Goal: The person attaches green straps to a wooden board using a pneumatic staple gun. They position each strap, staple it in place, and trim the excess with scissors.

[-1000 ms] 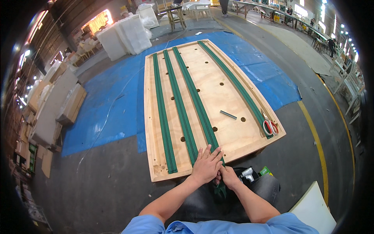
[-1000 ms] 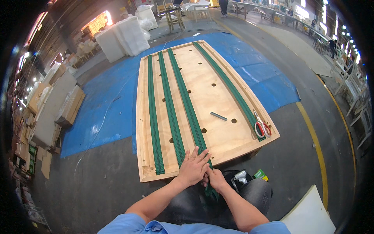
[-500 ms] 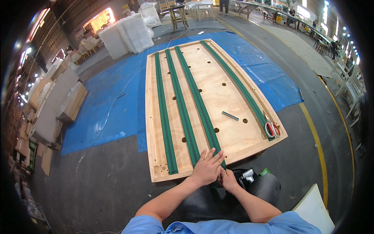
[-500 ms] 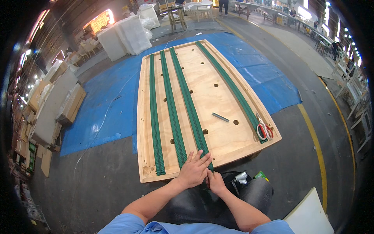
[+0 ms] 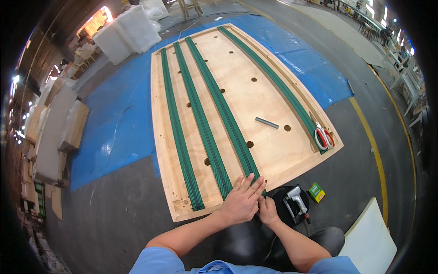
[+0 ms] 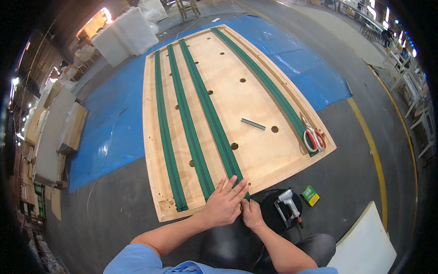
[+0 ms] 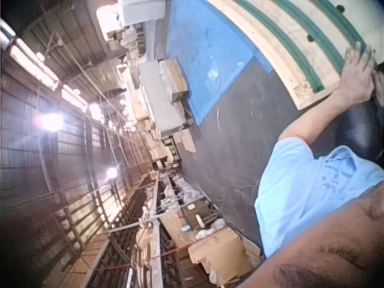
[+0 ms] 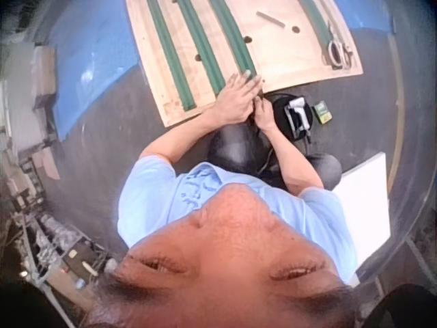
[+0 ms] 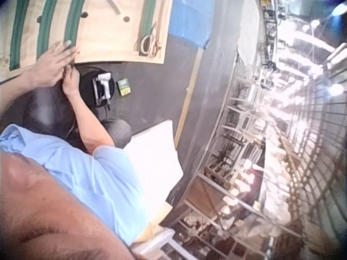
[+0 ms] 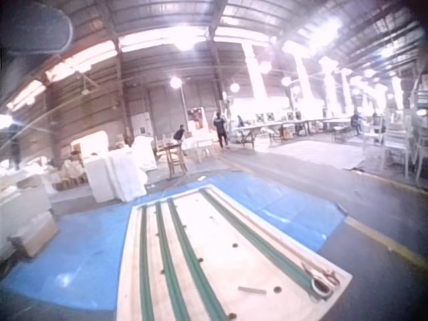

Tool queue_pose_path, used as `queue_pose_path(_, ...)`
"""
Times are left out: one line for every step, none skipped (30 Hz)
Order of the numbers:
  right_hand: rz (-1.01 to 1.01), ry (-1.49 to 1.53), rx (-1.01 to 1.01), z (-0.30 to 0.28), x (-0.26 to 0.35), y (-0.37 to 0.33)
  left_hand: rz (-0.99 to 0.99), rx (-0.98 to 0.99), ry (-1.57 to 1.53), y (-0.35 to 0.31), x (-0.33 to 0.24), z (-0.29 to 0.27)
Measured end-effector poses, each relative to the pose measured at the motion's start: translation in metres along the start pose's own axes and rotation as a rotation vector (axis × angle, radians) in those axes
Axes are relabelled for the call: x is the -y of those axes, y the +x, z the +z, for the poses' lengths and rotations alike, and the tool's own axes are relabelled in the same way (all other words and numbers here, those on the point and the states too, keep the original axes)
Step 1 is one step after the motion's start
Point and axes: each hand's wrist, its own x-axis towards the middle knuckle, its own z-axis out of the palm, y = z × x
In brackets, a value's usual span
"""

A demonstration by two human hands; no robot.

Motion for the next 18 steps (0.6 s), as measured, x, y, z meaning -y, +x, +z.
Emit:
queue_pose_path(-0.014, -0.009, -0.008, 0.002, 0.0, 0.001, -0.006, -0.017, 0.0, 0.0, 0.001, 0.001)
queue_pose_path(-0.028, -0.025, -0.026, 0.0, -0.003, 0.001, -0.003, -0.037, -0.007, 0.002, 0.0, 0.002)
queue_pose_path(-0.067, -0.058, -0.044, -0.001, -0.006, 0.002, -0.007, -0.049, -0.03, 0.003, 0.0, 0.004)
queue_pose_path(-0.072, -0.071, -0.047, -0.002, -0.009, 0.003, -0.012, -0.06, -0.053, 0.004, -0.001, 0.004)
queue_pose_path(-0.083, -0.081, -0.044, -0.002, -0.007, 0.005, -0.022, -0.073, -0.069, 0.004, 0.001, 0.004)
queue_pose_path(-0.093, -0.09, -0.04, -0.001, -0.005, 0.005, -0.03, -0.064, -0.07, 0.002, 0.002, 0.005)
queue_pose_path(-0.05, -0.054, -0.011, 0.003, -0.002, 0.002, -0.039, -0.056, -0.072, -0.001, 0.002, 0.004)
queue_pose_path(-0.047, -0.074, -0.008, -0.001, -0.002, 0.002, -0.039, -0.056, -0.078, 0.002, 0.001, 0.002)
queue_pose_path(-0.042, -0.093, -0.004, -0.003, -0.007, 0.001, -0.025, -0.061, -0.076, 0.004, 0.0, 0.002)
queue_pose_path(-0.037, -0.113, 0.003, -0.005, -0.012, 0.001, -0.013, -0.067, -0.075, 0.006, 0.0, 0.002)
queue_pose_path(-0.06, -0.139, -0.003, -0.004, -0.014, 0.005, -0.007, -0.071, -0.064, 0.006, 0.001, 0.001)
queue_pose_path(-0.03, -0.12, 0.008, -0.004, -0.016, 0.002, -0.011, -0.053, -0.069, 0.005, 0.001, 0.0)
queue_pose_path(0.0, -0.103, 0.02, -0.005, -0.019, -0.002, -0.016, -0.035, -0.076, 0.003, -0.001, 0.0)
queue_pose_path(0.003, -0.09, 0.03, -0.006, -0.017, 0.003, -0.014, -0.039, -0.065, 0.006, -0.001, 0.0)
queue_pose_path(-0.064, -0.091, 0.039, -0.006, -0.016, 0.003, -0.002, -0.06, -0.058, 0.008, 0.0, -0.001)
queue_pose_path(-0.076, -0.106, 0.051, -0.009, -0.015, 0.009, 0.007, -0.082, -0.052, 0.008, 0.0, -0.002)
queue_pose_path(-0.081, -0.117, 0.068, -0.011, -0.015, 0.011, 0.012, -0.095, -0.047, 0.005, -0.003, -0.002)
queue_pose_path(-0.085, -0.129, 0.085, -0.013, -0.014, 0.012, 0.018, -0.103, -0.039, 0.004, -0.004, 0.0)
